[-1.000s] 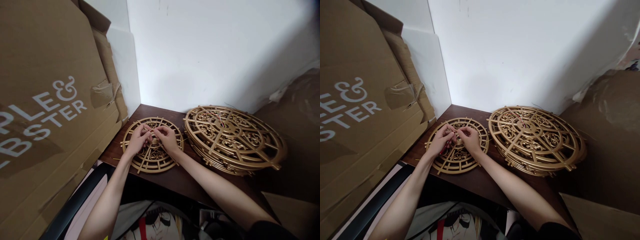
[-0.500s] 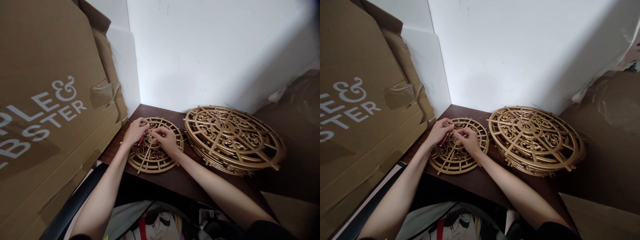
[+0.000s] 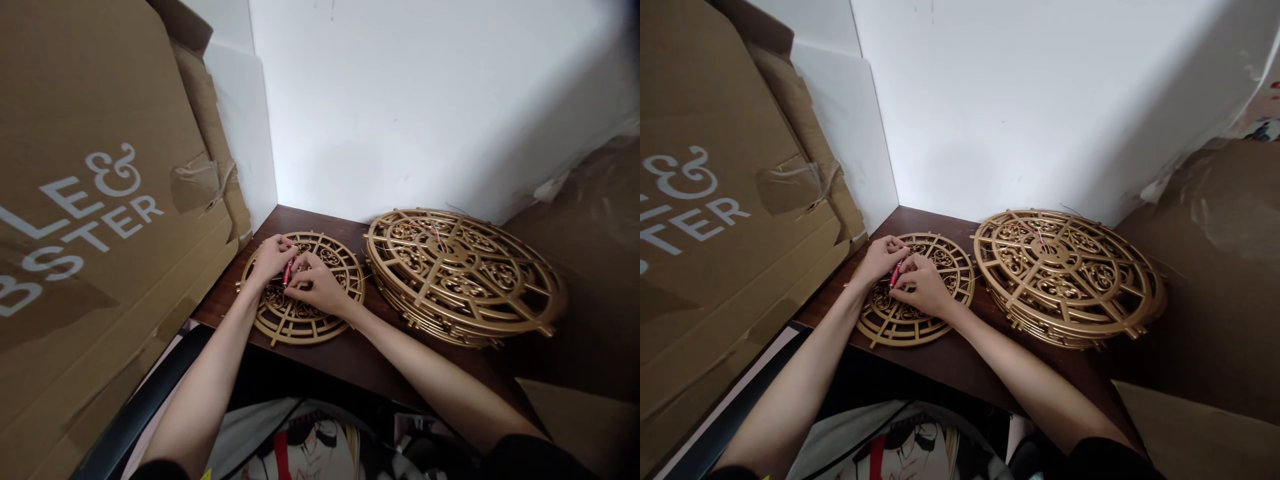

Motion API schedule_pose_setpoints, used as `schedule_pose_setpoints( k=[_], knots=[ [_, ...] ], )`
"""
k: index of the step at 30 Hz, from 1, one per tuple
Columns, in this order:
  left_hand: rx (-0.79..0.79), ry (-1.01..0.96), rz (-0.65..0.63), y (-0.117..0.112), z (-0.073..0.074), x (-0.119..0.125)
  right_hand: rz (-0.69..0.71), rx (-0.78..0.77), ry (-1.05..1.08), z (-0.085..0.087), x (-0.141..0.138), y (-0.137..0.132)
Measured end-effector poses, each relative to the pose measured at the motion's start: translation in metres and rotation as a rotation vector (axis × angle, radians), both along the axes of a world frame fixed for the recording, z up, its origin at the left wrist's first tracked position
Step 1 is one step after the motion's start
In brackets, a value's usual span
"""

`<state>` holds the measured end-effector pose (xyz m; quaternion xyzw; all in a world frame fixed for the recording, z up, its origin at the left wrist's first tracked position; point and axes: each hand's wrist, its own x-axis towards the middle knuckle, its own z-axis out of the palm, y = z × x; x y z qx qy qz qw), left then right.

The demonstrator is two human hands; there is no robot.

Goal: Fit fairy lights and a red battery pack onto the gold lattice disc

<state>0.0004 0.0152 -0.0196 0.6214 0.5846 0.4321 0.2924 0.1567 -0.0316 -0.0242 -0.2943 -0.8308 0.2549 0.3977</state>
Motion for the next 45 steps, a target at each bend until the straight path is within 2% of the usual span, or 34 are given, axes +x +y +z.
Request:
schedule_pose_setpoints(
  k=[6,14,21,36,41,45],
  knots=[
    [0.042,0.071,0.02,0.003,-0.004,-0.001,-0.039,0.021,-0.046,-0.002,-0.001,-0.001],
    [0.04,0.116,0.052,-0.003,0.003,0.004,-0.099,0.0,-0.005,-0.004,-0.004,-0.002],
    [0.051,0.089,0.067,-0.007,0.003,0.008,-0.131,-0.066,0.005,-0.002,-0.006,-0.003],
    [0.047,0.053,0.081,-0.011,0.006,0.01,-0.146,-0.094,-0.016,-0.001,-0.008,-0.003],
    [0.11,0.027,0.092,-0.008,0.001,0.008,-0.193,-0.101,-0.065,-0.001,-0.009,-0.003],
    [0.062,-0.081,0.053,-0.007,-0.002,0.006,-0.111,-0.089,0.002,0.0,-0.006,-0.003]
  ],
)
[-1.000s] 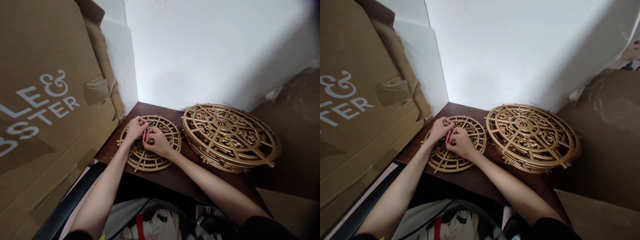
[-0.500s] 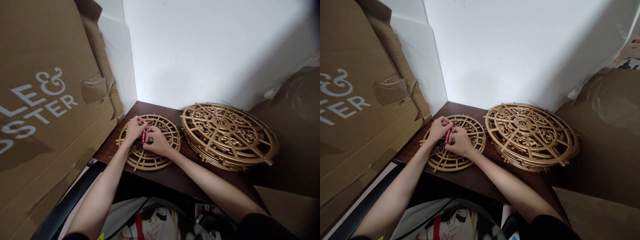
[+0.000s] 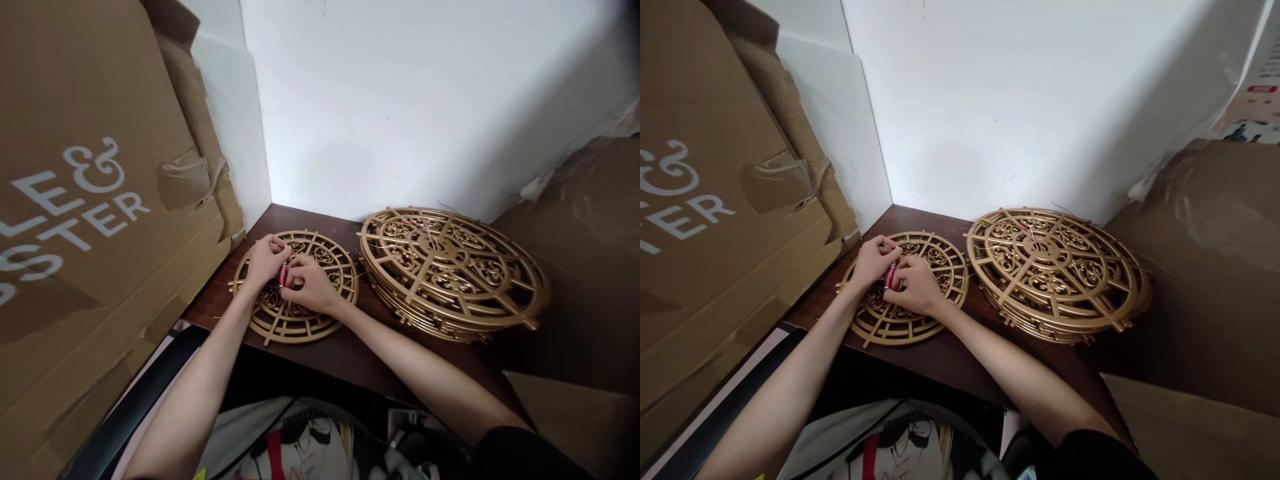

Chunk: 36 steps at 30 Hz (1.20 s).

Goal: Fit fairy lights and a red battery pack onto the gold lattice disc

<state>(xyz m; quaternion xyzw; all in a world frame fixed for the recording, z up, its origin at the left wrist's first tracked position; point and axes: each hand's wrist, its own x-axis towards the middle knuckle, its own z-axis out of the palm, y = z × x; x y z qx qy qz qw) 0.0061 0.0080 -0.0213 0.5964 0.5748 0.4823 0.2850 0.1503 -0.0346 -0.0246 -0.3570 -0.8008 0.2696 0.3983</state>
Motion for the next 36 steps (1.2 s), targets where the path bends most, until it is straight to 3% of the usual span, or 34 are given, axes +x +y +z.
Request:
schedule_pose_setpoints(
  k=[3,6,11,17,26,32,36],
  knots=[
    [-0.052,-0.191,-0.041,-0.001,0.002,-0.002,0.068,-0.074,0.145,0.0,0.004,0.001],
    [-0.076,-0.327,-0.063,-0.002,0.005,-0.003,0.04,-0.196,0.322,0.0,0.007,0.006],
    [-0.081,-0.356,-0.147,-0.008,0.008,-0.006,-0.079,-0.311,0.52,0.0,0.009,0.012],
    [-0.08,-0.363,-0.265,-0.014,0.011,-0.007,-0.073,-0.385,0.519,-0.002,0.007,0.012],
    [-0.007,-0.444,-0.237,-0.015,0.012,-0.007,-0.084,-0.498,0.67,-0.001,0.009,0.013],
    [-0.049,-0.613,-0.216,-0.009,0.006,-0.013,-0.082,-0.544,0.861,-0.005,0.008,0.016],
    [-0.053,-0.554,-0.216,-0.009,0.005,-0.012,-0.088,-0.517,0.859,-0.01,0.007,0.018]
  ],
)
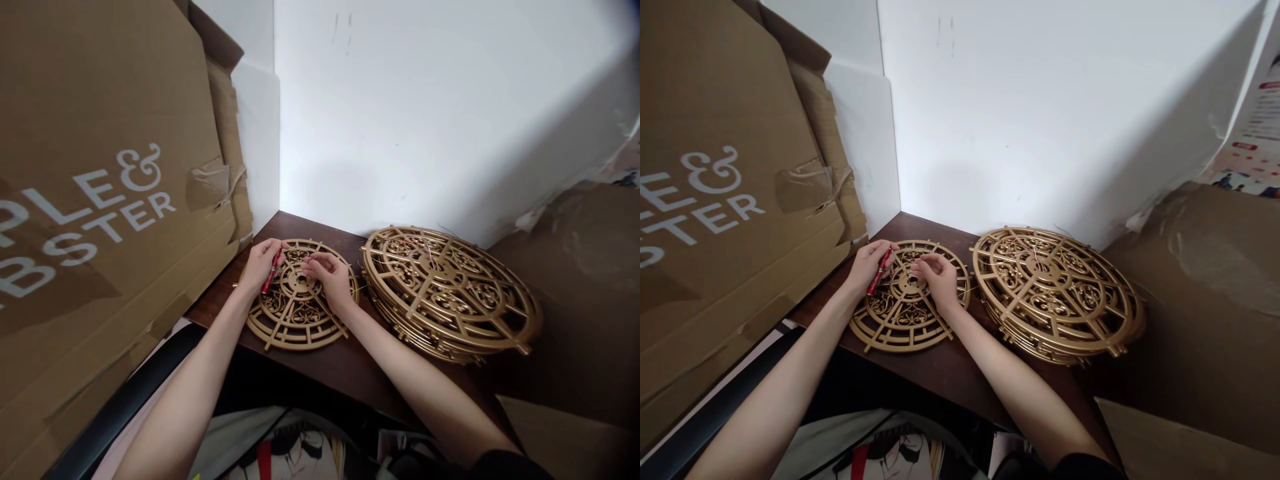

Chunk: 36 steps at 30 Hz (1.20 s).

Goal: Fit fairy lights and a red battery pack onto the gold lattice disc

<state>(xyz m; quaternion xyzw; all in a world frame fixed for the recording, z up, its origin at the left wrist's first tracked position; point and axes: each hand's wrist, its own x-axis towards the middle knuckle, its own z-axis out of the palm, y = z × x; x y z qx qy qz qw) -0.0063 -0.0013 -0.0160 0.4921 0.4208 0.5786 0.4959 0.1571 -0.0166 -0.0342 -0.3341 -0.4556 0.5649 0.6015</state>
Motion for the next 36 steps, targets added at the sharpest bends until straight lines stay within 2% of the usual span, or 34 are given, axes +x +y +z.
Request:
schedule_pose_setpoints(
  k=[4,10,13,16,21,28,36],
  knots=[
    [-0.005,0.04,0.006,-0.002,0.001,0.0025,-0.024,0.066,-0.126,-0.0052,-0.0009,-0.0001],
    [-0.005,0.063,0.011,-0.0037,0.0035,0.0037,0.006,0.268,-0.528,-0.0067,-0.0007,-0.0023],
    [-0.005,0.059,0.012,-0.0045,0.004,0.0042,-0.034,0.383,-0.751,-0.0053,-0.0007,-0.0031],
    [-0.009,0.054,0.013,-0.0053,0.0047,0.0049,-0.07,0.439,-0.85,-0.0056,-0.0016,-0.0033],
    [0.0,0.059,0.019,-0.0057,0.005,0.0049,-0.029,0.505,-0.872,-0.0076,-0.0025,-0.0036],
    [0.014,0.043,0.023,-0.0057,0.0054,0.0044,0.0,0.483,-0.822,-0.0013,0.0001,-0.0055],
    [0.002,-0.011,0.027,-0.0021,0.0035,0.002,-0.007,0.218,-0.422,-0.0001,0.0032,0.0]
  ],
)
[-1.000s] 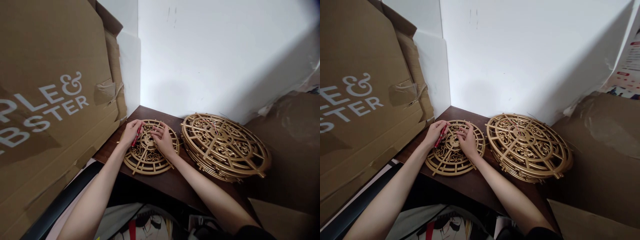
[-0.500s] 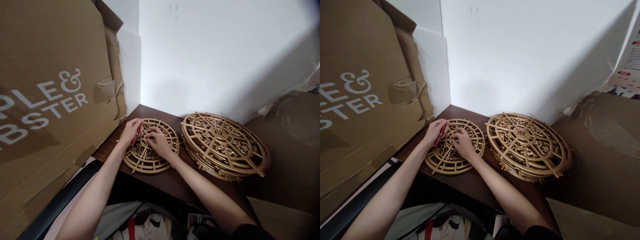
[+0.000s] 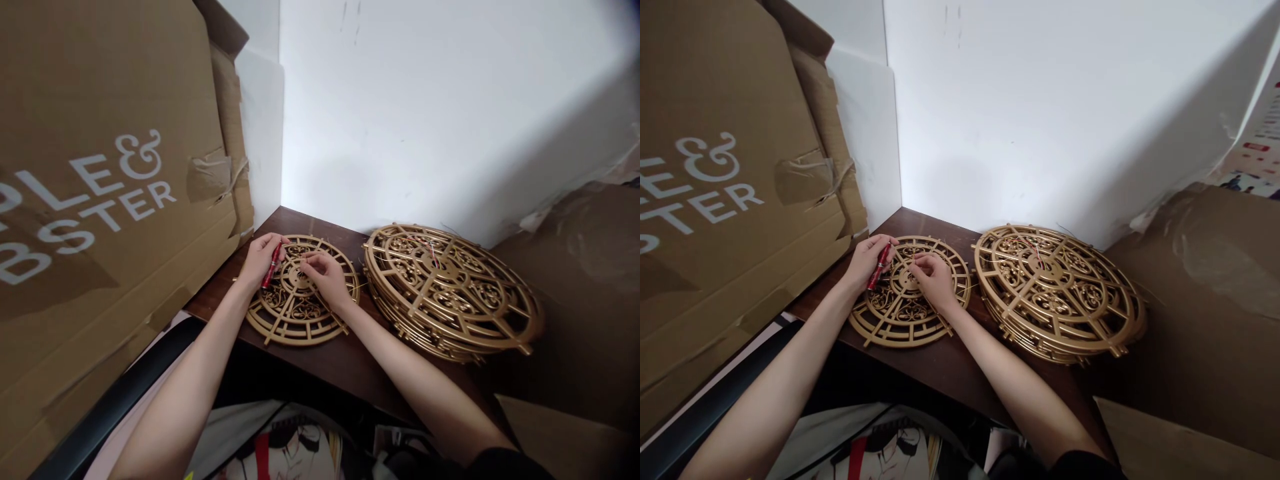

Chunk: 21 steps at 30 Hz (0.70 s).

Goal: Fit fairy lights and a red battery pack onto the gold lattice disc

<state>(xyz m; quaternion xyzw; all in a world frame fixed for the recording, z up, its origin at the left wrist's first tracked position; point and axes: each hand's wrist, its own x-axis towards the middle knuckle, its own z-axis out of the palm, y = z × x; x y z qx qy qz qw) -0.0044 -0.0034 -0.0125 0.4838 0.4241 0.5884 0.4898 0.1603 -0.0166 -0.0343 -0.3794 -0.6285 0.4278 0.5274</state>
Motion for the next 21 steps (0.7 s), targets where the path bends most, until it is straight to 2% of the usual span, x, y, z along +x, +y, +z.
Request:
schedule_pose_setpoints(
  k=[3,6,10,14,17,21],
  knots=[
    [0.003,0.015,-0.005,-0.0003,0.0001,0.0001,0.02,-0.101,0.121,0.0001,-0.0008,0.0001],
    [0.03,0.124,-0.028,-0.0035,0.0018,0.0025,0.022,-0.13,0.152,0.0016,-0.0016,-0.0015],
    [0.11,0.369,-0.104,-0.0073,0.0023,0.0051,0.034,-0.092,0.185,0.0028,-0.0022,-0.0025],
    [0.111,0.451,-0.169,-0.0069,-0.0003,0.0046,-0.004,-0.015,0.162,0.002,-0.0015,-0.0006],
    [0.125,0.549,-0.168,-0.0045,-0.0028,0.0042,-0.045,0.032,0.135,0.0011,-0.0009,0.0008],
    [0.186,0.8,-0.144,0.0004,-0.005,0.0052,-0.042,0.046,0.135,0.0008,-0.0014,0.0008]
  ],
)
